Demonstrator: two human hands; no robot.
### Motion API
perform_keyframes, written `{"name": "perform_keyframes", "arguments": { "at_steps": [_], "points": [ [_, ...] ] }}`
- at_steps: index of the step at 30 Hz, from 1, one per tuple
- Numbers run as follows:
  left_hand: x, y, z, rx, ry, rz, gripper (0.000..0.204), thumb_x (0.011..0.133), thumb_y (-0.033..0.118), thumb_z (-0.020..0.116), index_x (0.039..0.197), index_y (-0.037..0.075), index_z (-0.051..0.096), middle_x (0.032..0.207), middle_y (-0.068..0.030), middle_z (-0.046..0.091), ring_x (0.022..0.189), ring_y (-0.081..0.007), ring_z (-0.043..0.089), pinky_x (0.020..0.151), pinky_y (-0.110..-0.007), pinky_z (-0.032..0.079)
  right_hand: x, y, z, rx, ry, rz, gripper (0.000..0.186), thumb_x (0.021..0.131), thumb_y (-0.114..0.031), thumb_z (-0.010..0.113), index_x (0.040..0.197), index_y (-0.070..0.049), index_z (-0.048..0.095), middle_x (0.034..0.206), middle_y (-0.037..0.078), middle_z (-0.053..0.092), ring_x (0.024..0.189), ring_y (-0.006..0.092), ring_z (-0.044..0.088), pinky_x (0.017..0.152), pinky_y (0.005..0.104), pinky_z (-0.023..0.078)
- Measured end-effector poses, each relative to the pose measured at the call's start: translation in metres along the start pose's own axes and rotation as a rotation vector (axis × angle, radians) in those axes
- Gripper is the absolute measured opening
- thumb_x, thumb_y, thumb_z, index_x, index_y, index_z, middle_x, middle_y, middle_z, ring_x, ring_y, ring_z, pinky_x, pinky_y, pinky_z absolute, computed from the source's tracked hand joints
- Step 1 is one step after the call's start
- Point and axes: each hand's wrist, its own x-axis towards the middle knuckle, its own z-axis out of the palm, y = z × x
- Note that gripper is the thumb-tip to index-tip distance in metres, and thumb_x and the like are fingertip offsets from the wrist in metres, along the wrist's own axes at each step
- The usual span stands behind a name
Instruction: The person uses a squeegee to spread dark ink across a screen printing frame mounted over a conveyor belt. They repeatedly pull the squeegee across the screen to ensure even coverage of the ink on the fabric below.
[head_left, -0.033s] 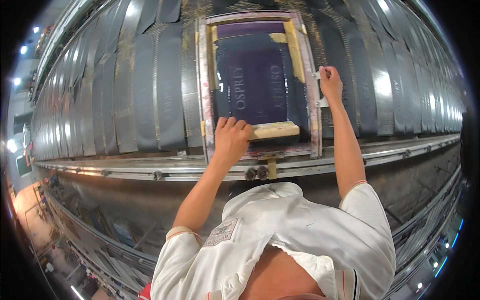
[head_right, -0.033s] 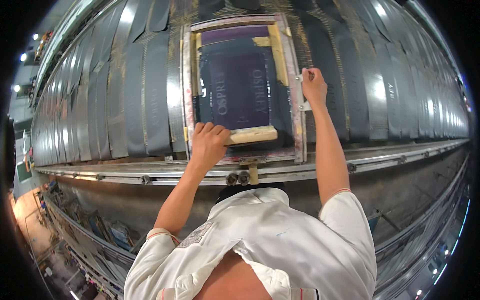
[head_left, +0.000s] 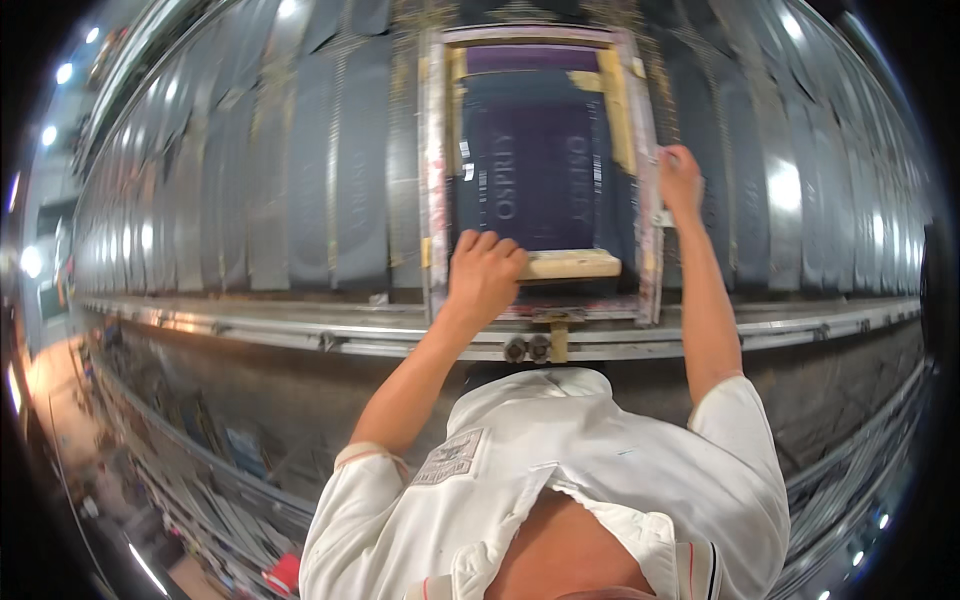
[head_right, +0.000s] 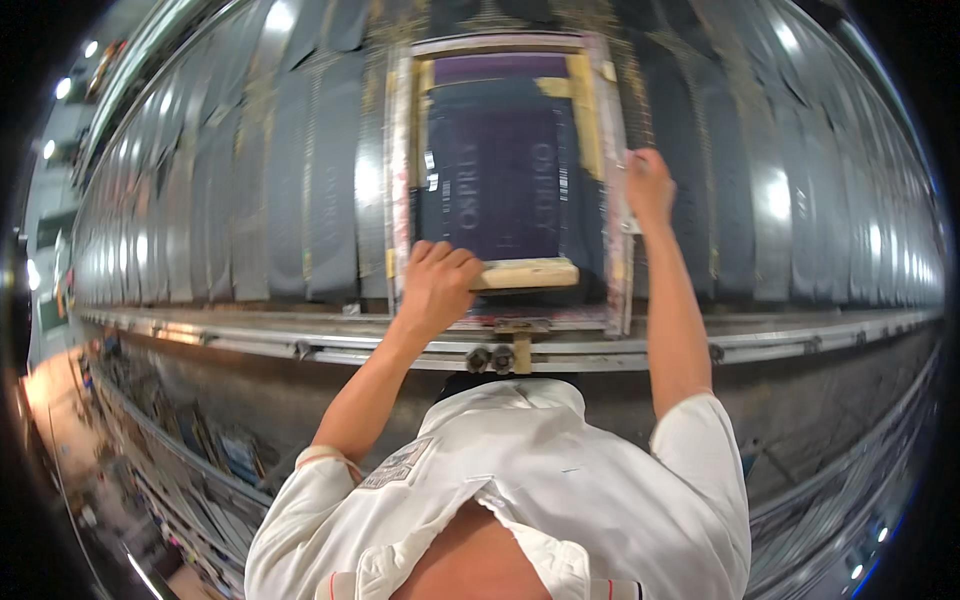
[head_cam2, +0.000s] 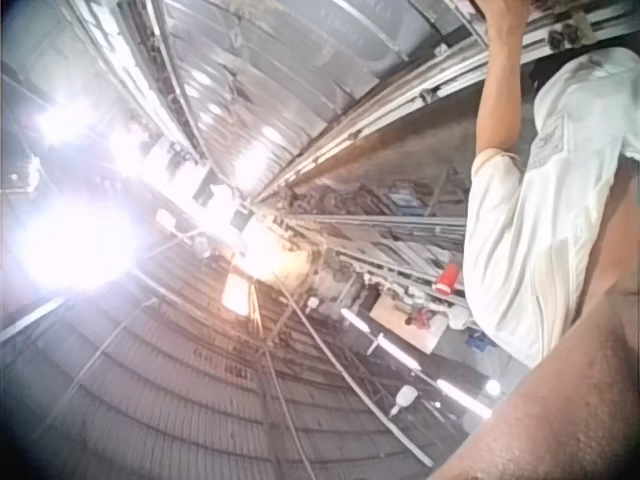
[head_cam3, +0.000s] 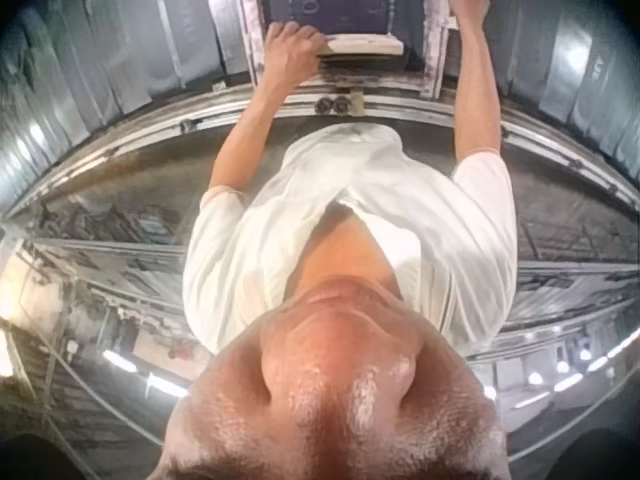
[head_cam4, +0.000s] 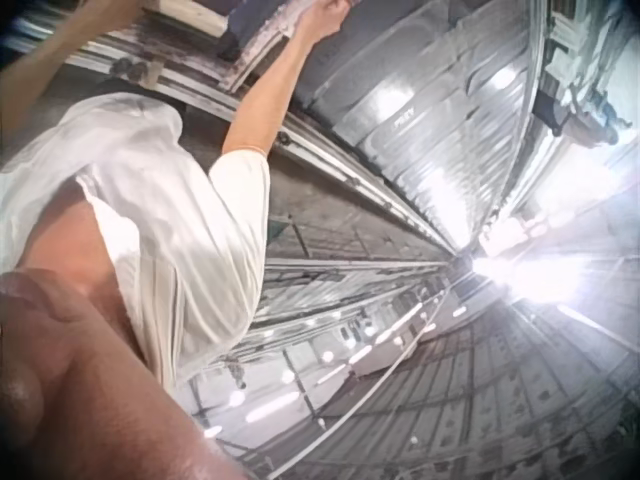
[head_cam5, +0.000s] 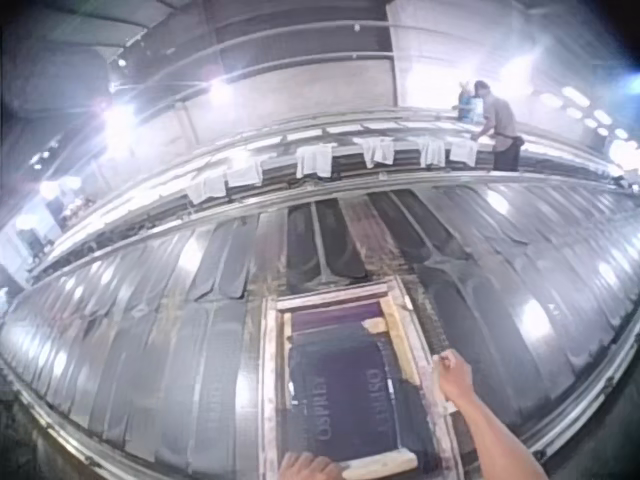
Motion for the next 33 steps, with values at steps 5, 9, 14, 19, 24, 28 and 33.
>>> {"name": "perform_keyframes", "arguments": {
  "at_steps": [5, 9, 14, 19, 24, 28, 33],
  "points": [
    [-0.009, -0.016, -0.011, -0.149, 0.024, -0.058, 0.031, 0.062, 0.008, 0.08, 0.092, 0.014, 0.074, 0.094, -0.0008, 0.071, 0.088, -0.022, 0.066, 0.084, -0.038, 0.044, 0.0, -0.033, -0.026, 0.069, 0.016, -0.024, 0.025, 0.101, -0.029, 0.067, 0.102, -0.004, 0.07, 0.088, 0.01, 0.075, 0.078, 0.0155, 0.068, 0.073, 0.0338, 0.051],
    [-0.041, -0.053, -0.036, -0.138, 0.087, -0.138, 0.032, 0.062, 0.007, 0.08, 0.093, 0.015, 0.075, 0.092, -0.0006, 0.072, 0.087, -0.0222, 0.066, 0.082, -0.038, 0.044, -0.026, -0.068, 0.008, 0.167, -0.02, -0.057, 0.023, 0.1, -0.026, 0.068, 0.102, -0.003, 0.07, 0.086, 0.009, 0.073, 0.079, 0.0112, 0.065, 0.071, 0.0324, 0.05],
    [-0.115, -0.169, -0.086, -0.038, 0.087, -0.182, 0.026, 0.065, 0.014, 0.086, 0.089, 0.015, 0.076, 0.087, 0.0005, 0.073, 0.082, -0.0233, 0.066, 0.078, -0.039, 0.044, -0.104, -0.134, 0.156, 0.396, 0.021, -0.174, 0.023, 0.1, -0.026, 0.069, 0.1, -0.004, 0.069, 0.084, 0.01, 0.072, 0.08, 0.0155, 0.068, 0.073, 0.034, 0.051],
    [-0.186, -0.244, -0.123, 0.055, 0.167, -0.143, 0.032, 0.064, 0.01, 0.086, 0.094, 0.014, 0.075, 0.097, 0.0022, 0.075, 0.081, -0.0218, 0.065, 0.077, -0.038, 0.043, -0.164, -0.212, 0.227, 0.282, 0.032, -0.139, 0.023, 0.097, -0.029, 0.07, 0.097, -0.007, 0.068, 0.084, 0.013, 0.073, 0.081, 0.0263, 0.073, 0.075, 0.0395, 0.052],
    [-0.227, -0.257, -0.133, 0.06, 0.193, -0.094, 0.037, 0.063, 0.004, 0.08, 0.098, 0.014, 0.074, 0.102, 0.0023, 0.075, 0.081, -0.0204, 0.064, 0.077, -0.038, 0.043, -0.176, -0.236, 0.241, 0.278, 0.044, -0.114, 0.024, 0.097, -0.029, 0.07, 0.098, -0.006, 0.068, 0.087, 0.015, 0.074, 0.083, 0.0312, 0.074, 0.076, 0.0394, 0.053],
    [-0.241, -0.25, -0.119, 0.062, 0.14, -0.006, 0.036, 0.065, 0.002, 0.076, 0.099, 0.013, 0.073, 0.104, 0.0018, 0.075, 0.08, -0.02, 0.062, 0.077, -0.037, 0.043, -0.168, -0.224, 0.247, 0.182, 0.071, -0.104, 0.024, 0.097, -0.029, 0.07, 0.1, -0.006, 0.069, 0.088, 0.014, 0.074, 0.085, 0.0333, 0.074, 0.076, 0.0401, 0.053],
    [-0.241, -0.253, -0.108, 0.041, 0.138, -0.062, 0.035, 0.068, -0.001, 0.071, 0.1, 0.012, 0.072, 0.105, 0.0017, 0.074, 0.078, -0.0187, 0.06, 0.075, -0.037, 0.041, -0.167, -0.217, 0.257, 0.152, 0.042, -0.043, 0.022, 0.097, -0.03, 0.069, 0.101, -0.008, 0.069, 0.09, 0.017, 0.074, 0.088, 0.0383, 0.073, 0.076, 0.0425, 0.054]
  ]
}}
